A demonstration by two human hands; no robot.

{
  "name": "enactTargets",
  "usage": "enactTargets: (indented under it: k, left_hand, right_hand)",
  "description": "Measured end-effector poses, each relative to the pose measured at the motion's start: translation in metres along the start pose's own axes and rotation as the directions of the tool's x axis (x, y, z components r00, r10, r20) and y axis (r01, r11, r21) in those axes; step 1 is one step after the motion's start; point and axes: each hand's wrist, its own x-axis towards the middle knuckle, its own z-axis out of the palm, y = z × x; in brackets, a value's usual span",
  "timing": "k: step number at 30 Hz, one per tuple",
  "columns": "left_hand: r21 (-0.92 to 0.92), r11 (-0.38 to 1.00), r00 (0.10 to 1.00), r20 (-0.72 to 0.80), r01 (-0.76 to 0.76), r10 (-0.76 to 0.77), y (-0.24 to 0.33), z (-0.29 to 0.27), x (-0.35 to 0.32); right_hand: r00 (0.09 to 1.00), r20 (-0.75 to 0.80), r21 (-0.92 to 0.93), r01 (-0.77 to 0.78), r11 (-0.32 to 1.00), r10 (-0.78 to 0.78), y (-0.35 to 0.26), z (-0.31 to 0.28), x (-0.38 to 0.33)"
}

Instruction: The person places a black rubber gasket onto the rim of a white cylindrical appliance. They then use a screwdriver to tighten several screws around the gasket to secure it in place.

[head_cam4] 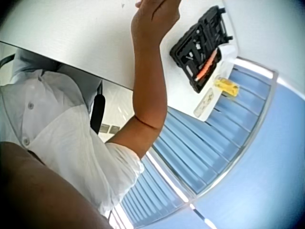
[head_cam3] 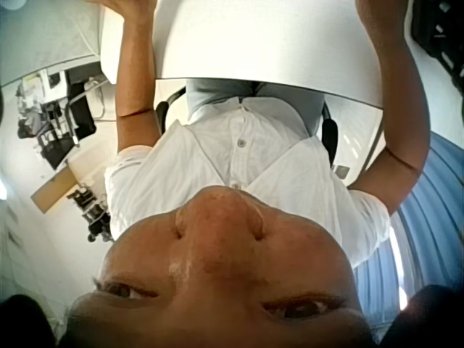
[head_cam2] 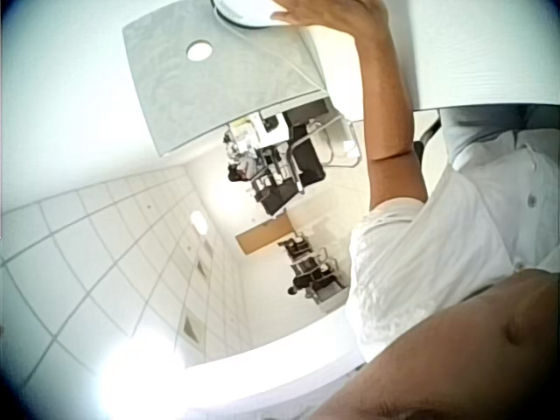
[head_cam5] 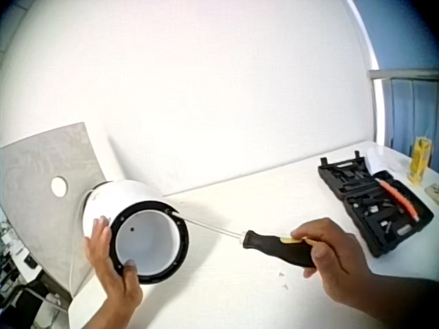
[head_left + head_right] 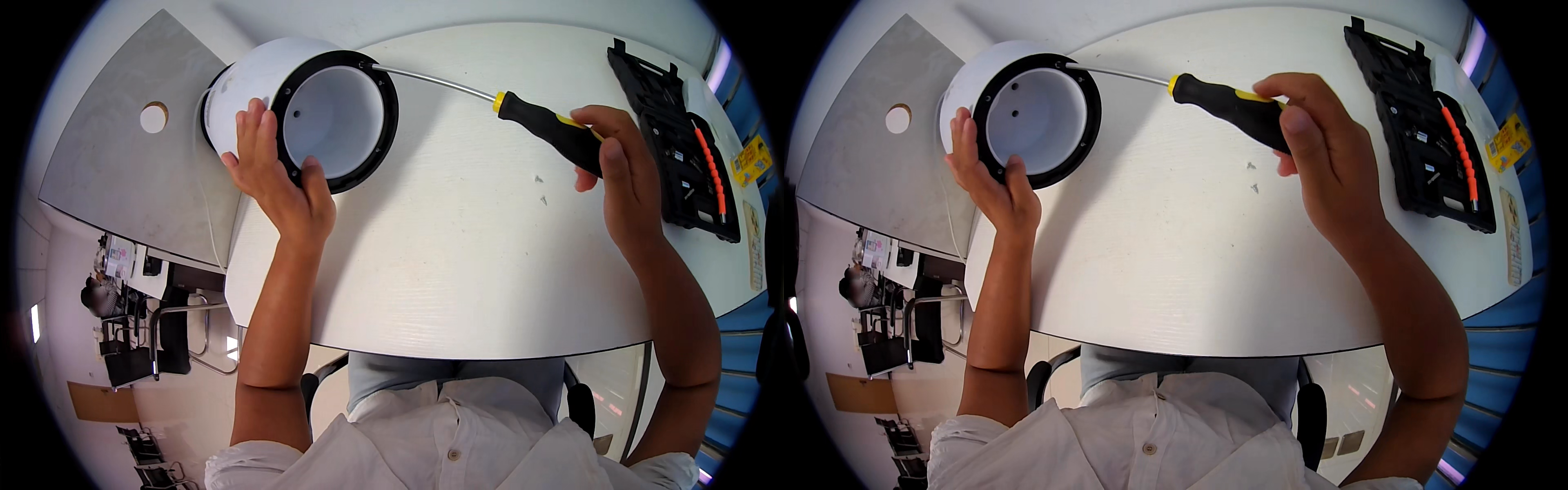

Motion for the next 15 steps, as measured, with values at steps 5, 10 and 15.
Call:
enactTargets:
  k: [5, 10, 15]
  left_hand:
    - [-0.005, 1.0, 1.0, 0.003, 0.005, -0.005, 0.001, 0.0, 0.001]
    - [0.014, 1.0, 1.0, 0.008, 0.012, -0.012, -0.001, -0.001, -0.001]
    - [0.0, 1.0, 1.0, -0.005, 0.003, -0.003, 0.001, 0.0, 0.0]
  right_hand:
    - [1.0, 0.014, -0.021, -0.005, 1.0, 0.006, 0.006, -0.01, 0.001]
    - [0.999, -0.01, 0.066, -0.048, 0.997, 0.049, 0.0, -0.01, 0.005]
    - [0.996, -0.081, -0.099, 0.016, 0.995, -0.024, -0.006, -0.011, 0.0]
